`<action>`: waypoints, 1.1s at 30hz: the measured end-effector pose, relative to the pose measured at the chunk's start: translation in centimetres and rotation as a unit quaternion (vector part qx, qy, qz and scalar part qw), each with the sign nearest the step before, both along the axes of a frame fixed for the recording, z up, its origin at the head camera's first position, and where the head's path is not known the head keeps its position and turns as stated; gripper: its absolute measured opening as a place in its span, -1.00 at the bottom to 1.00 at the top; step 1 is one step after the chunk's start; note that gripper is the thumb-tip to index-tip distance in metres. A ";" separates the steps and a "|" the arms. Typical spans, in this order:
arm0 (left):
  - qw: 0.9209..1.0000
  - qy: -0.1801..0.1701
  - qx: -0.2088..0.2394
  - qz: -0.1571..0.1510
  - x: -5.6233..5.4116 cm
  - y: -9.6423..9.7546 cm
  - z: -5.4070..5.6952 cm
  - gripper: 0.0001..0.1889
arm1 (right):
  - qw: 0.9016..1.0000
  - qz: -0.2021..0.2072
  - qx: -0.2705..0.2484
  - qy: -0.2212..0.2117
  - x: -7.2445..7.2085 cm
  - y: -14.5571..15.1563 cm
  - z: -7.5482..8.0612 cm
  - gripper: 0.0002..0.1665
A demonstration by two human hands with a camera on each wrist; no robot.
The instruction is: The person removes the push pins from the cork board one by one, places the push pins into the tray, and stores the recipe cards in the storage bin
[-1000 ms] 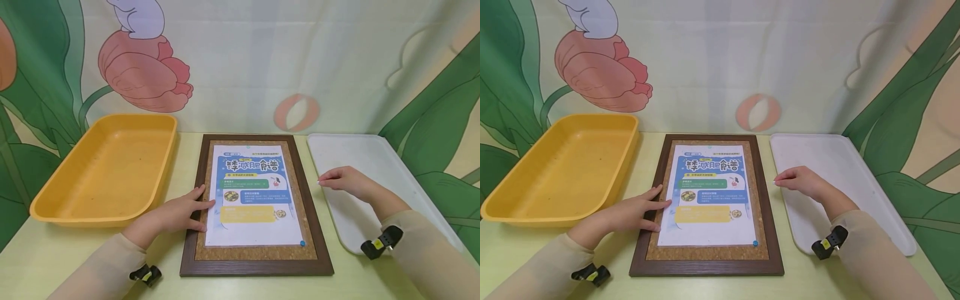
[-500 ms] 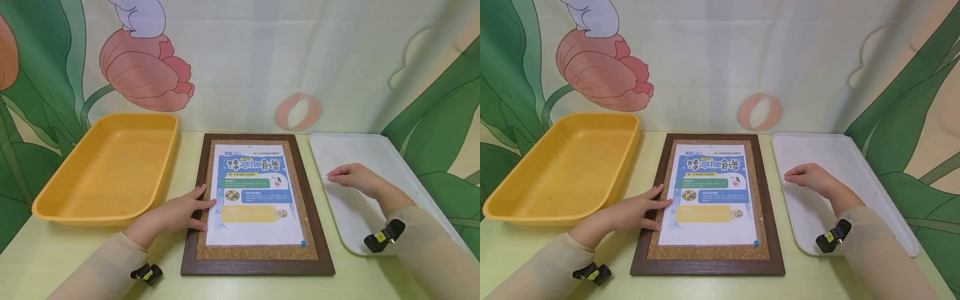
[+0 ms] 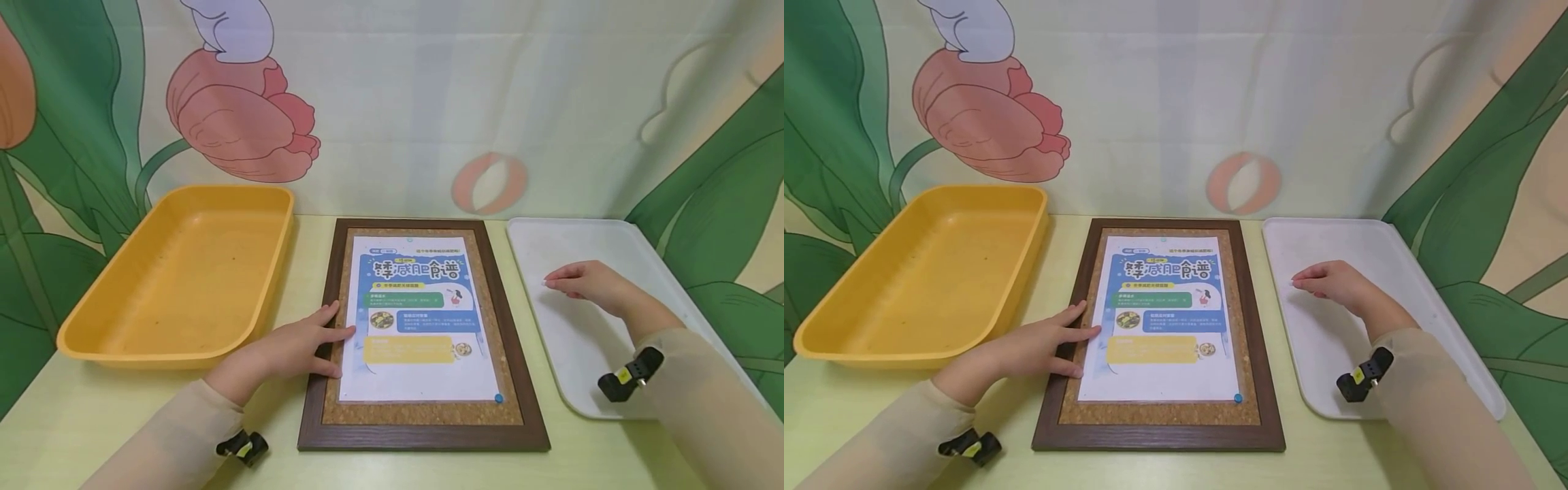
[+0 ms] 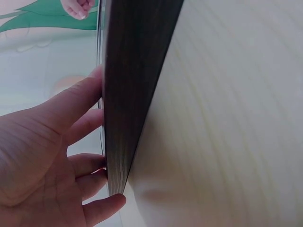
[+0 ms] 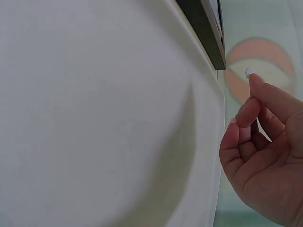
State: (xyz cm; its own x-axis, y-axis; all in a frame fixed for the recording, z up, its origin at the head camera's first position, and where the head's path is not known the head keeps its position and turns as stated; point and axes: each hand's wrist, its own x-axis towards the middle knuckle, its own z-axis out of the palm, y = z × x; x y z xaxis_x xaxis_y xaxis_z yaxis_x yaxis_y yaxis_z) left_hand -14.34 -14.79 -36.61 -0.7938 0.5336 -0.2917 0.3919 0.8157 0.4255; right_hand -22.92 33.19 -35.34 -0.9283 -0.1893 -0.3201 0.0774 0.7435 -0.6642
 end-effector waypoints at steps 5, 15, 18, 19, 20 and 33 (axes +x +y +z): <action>1.000 -0.001 0.005 0.001 0.0 -0.1 -0.1 -0.24 | 1.000 -0.007 -0.007 -0.004 -0.5 0.2 -0.1 -0.43; 1.000 0.001 0.009 -0.003 0.0 -0.2 -0.1 -0.23 | 1.000 -0.021 -0.012 -0.019 -1.2 0.9 -0.5 -0.40; 1.000 0.001 0.007 -0.003 0.0 -0.2 0.0 -0.23 | 1.000 -0.018 -0.015 -0.014 -1.3 1.1 -0.6 -0.41; 1.000 0.000 0.007 -0.003 0.0 -0.1 0.0 -0.23 | 1.000 -0.018 -0.016 -0.012 -1.4 1.1 -0.6 -0.41; 1.000 0.000 0.007 -0.002 0.0 -0.1 0.0 -0.23 | 1.000 -0.019 -0.017 -0.013 -1.4 1.2 -0.6 -0.41; 1.000 0.000 0.013 -0.002 0.0 -0.1 -0.2 -0.23 | 0.999 -0.030 -0.013 -0.027 -2.1 1.5 -0.9 -0.40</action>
